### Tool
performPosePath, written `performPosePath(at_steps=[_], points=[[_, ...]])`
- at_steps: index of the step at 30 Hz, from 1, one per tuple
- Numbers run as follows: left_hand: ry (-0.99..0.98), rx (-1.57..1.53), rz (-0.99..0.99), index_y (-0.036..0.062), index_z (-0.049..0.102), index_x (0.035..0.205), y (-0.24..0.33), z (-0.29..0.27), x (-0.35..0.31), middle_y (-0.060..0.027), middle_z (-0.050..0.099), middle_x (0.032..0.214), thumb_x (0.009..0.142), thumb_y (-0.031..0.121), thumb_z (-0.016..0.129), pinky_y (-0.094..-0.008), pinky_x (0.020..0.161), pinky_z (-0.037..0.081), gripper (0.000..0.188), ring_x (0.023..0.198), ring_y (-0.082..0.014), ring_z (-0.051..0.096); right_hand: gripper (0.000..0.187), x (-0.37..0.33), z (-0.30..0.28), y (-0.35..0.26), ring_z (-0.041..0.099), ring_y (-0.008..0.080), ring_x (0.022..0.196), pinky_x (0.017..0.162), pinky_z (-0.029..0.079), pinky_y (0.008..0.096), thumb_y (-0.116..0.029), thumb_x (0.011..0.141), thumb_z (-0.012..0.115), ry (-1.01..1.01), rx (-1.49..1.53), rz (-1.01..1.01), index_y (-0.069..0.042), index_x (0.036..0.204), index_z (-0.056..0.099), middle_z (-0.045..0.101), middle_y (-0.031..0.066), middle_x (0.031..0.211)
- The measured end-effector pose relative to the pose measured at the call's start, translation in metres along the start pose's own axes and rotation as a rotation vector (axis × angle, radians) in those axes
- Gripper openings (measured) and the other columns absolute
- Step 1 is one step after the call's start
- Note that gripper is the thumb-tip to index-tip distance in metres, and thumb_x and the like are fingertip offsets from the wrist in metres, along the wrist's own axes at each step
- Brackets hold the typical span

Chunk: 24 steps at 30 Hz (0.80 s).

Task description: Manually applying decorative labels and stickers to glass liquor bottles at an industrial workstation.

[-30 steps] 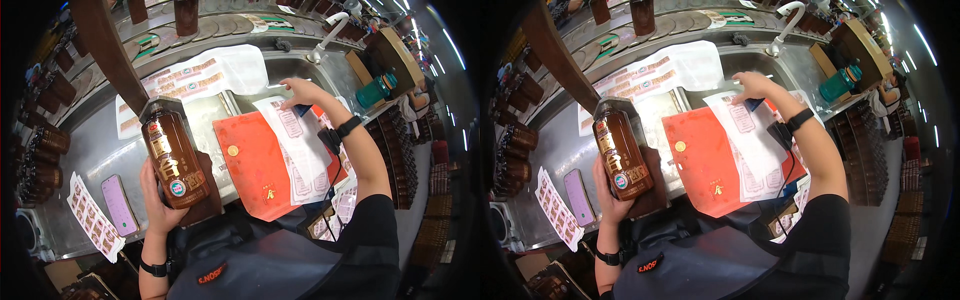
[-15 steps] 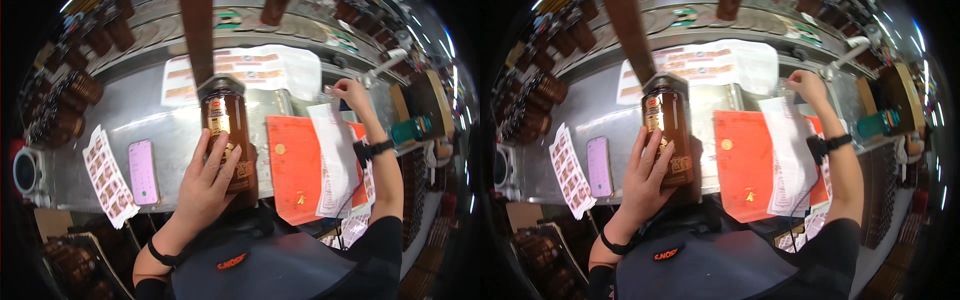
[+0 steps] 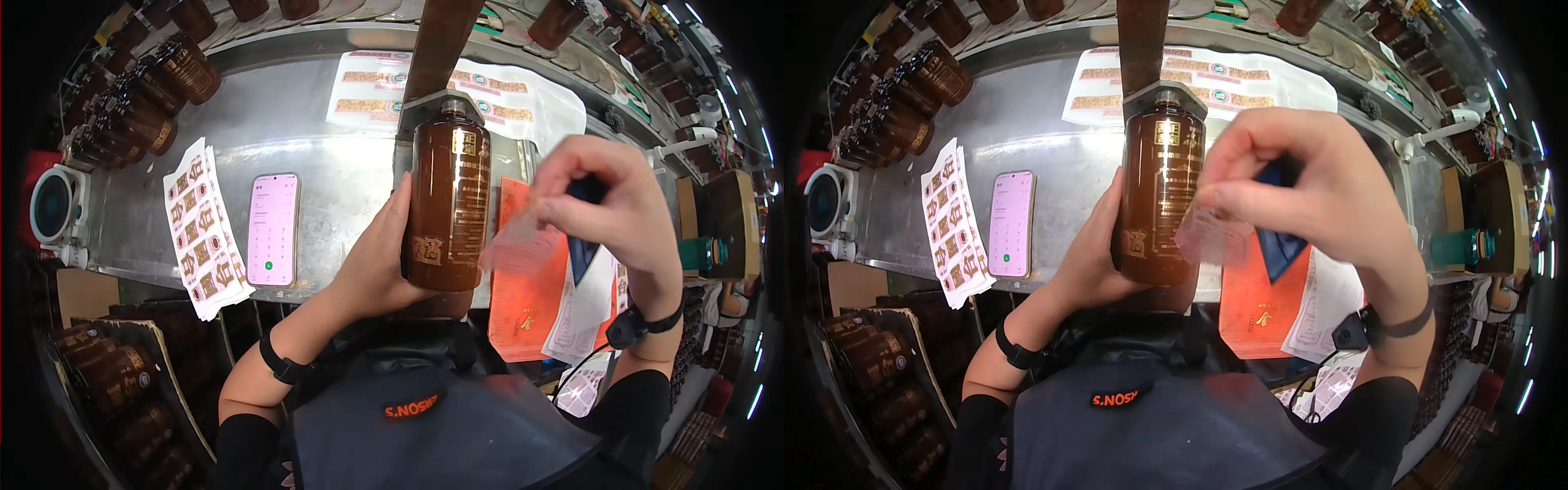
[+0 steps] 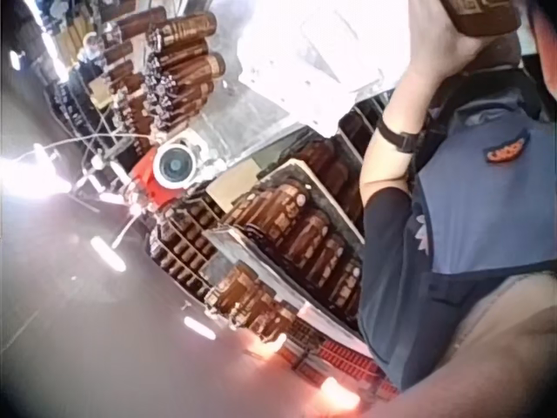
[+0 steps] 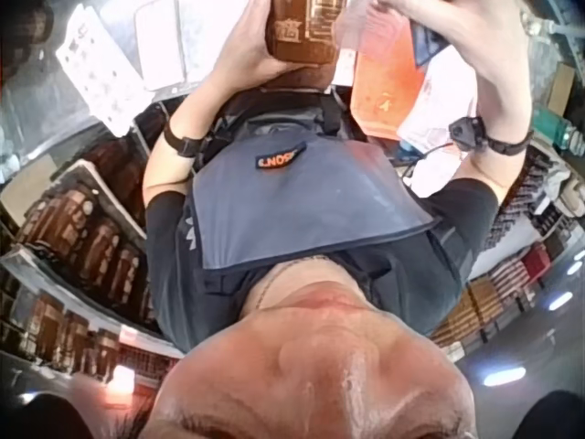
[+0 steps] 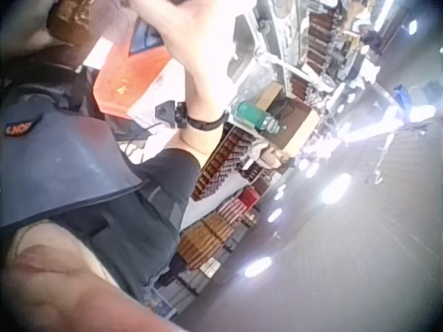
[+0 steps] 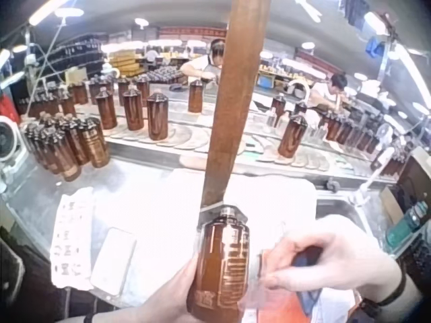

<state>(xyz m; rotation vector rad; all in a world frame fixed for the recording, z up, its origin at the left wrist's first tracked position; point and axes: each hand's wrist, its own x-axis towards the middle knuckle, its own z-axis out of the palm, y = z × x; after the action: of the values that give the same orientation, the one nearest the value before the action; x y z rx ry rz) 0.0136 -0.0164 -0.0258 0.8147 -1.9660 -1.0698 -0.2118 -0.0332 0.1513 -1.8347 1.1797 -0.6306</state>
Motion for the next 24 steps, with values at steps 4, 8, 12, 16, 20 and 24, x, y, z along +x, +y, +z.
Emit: performPosePath(at_steps=[4,8,12,16,20,24], points=[[-0.032,-0.026,0.039,-0.0106,0.008,0.148,0.000,-0.005,0.005,-0.0296,0.034,0.147,0.070,0.032,0.086,-0.0451,0.111,0.035,0.119,0.135,-0.0436,0.038,0.008,0.008,0.000,0.017,0.058,0.0056,0.065,0.062,0.044,0.0202,-0.003,0.082,0.071,0.005,0.063,0.037,0.002,0.084,0.066,0.064,0.0008,0.070],[-0.033,-0.012,-0.002,-0.0118,0.011,0.147,0.000,-0.006,0.001,-0.0292,0.035,0.146,0.068,0.033,0.087,-0.0431,0.110,0.036,0.118,0.134,-0.0420,0.040,0.007,-0.003,-0.008,0.014,0.059,0.0050,0.066,0.063,0.045,0.0197,-0.003,0.082,0.071,0.054,0.077,0.093,0.002,0.085,0.067,0.066,0.0013,0.072],[0.001,-0.022,0.019,-0.0119,0.010,0.148,0.001,-0.004,0.003,-0.0299,0.036,0.145,0.069,0.032,0.086,-0.0431,0.109,0.037,0.118,0.135,-0.0420,0.040,0.006,-0.021,-0.013,0.004,0.060,0.0062,0.065,0.061,0.045,0.0199,0.000,0.081,0.071,0.035,0.065,0.083,0.001,0.083,0.066,0.066,0.0031,0.072],[0.022,-0.002,0.015,-0.0121,0.010,0.148,0.003,-0.003,0.001,-0.0305,0.037,0.143,0.068,0.030,0.087,-0.0428,0.109,0.038,0.118,0.133,-0.0422,0.041,0.006,-0.043,-0.028,0.006,0.060,0.0075,0.067,0.062,0.044,0.0201,0.001,0.080,0.070,-0.043,0.105,0.120,0.001,0.080,0.064,0.066,0.0039,0.074],[0.046,-0.001,0.014,-0.0079,0.011,0.150,-0.004,0.000,-0.006,-0.0283,0.039,0.142,0.065,0.026,0.089,-0.0423,0.108,0.038,0.120,0.131,-0.0406,0.044,0.012,-0.073,-0.060,0.077,0.055,0.0043,0.071,0.064,0.041,0.0188,-0.009,0.082,0.073,0.132,0.034,0.417,0.000,0.085,0.067,0.063,-0.0010,0.076],[0.045,-0.005,-0.073,-0.0026,0.013,0.152,0.003,0.002,-0.006,-0.0233,0.040,0.144,0.063,0.022,0.090,-0.0413,0.107,0.040,0.120,0.130,-0.0364,0.046,0.013,-0.113,-0.088,0.172,0.059,0.0053,0.072,0.068,0.045,0.0200,-0.012,0.083,0.074,0.230,-0.005,0.571,-0.001,0.087,0.067,0.065,-0.0004,0.078]])
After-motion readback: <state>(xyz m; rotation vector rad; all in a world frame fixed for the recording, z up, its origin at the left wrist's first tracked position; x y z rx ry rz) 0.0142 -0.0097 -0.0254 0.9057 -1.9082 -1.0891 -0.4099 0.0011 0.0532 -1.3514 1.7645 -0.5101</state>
